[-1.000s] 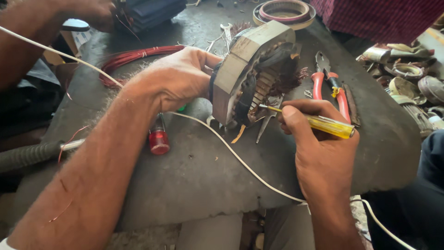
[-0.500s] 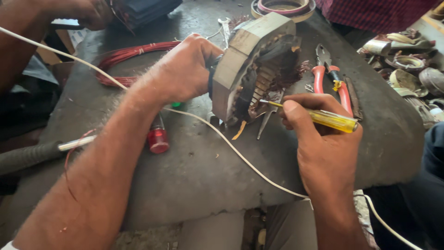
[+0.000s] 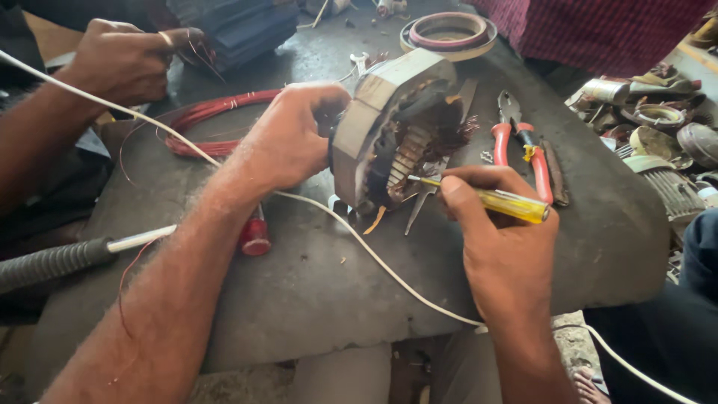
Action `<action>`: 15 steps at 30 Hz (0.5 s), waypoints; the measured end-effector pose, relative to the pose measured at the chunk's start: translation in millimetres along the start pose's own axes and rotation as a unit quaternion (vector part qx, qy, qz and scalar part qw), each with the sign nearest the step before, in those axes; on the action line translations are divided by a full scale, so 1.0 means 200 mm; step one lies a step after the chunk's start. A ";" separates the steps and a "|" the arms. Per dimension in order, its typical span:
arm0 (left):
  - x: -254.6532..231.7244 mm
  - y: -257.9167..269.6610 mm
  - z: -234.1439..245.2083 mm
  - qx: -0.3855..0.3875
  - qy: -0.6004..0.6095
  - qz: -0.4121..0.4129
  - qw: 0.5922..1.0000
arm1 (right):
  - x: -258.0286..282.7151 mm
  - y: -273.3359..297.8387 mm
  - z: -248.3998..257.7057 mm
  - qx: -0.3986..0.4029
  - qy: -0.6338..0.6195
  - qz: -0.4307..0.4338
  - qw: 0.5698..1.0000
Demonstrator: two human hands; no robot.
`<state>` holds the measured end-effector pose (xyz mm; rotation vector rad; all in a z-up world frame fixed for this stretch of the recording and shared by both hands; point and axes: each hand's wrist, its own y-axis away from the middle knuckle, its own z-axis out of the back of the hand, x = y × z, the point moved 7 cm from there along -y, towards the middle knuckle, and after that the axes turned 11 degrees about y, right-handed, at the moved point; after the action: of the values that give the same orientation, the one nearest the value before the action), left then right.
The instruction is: The person uses a screwdriver to scrape and adjust copper windings on a motor stator held in their left hand. They repeatedly probe the slots and windings while another person works nearby. The task involves careful manipulation of the stator and wires without completing a visible final assembly.
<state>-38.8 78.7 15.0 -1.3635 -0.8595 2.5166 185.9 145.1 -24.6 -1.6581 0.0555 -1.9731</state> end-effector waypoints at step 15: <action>0.16 -0.08 -0.07 0.057 -0.030 0.056 0.996 | -0.22 -0.10 0.00 -0.015 0.029 -0.036 0.999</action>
<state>-48.3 109.6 -5.2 -1.3413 -0.6551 2.6588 182.8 181.1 -57.1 -1.6427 0.0481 -2.0844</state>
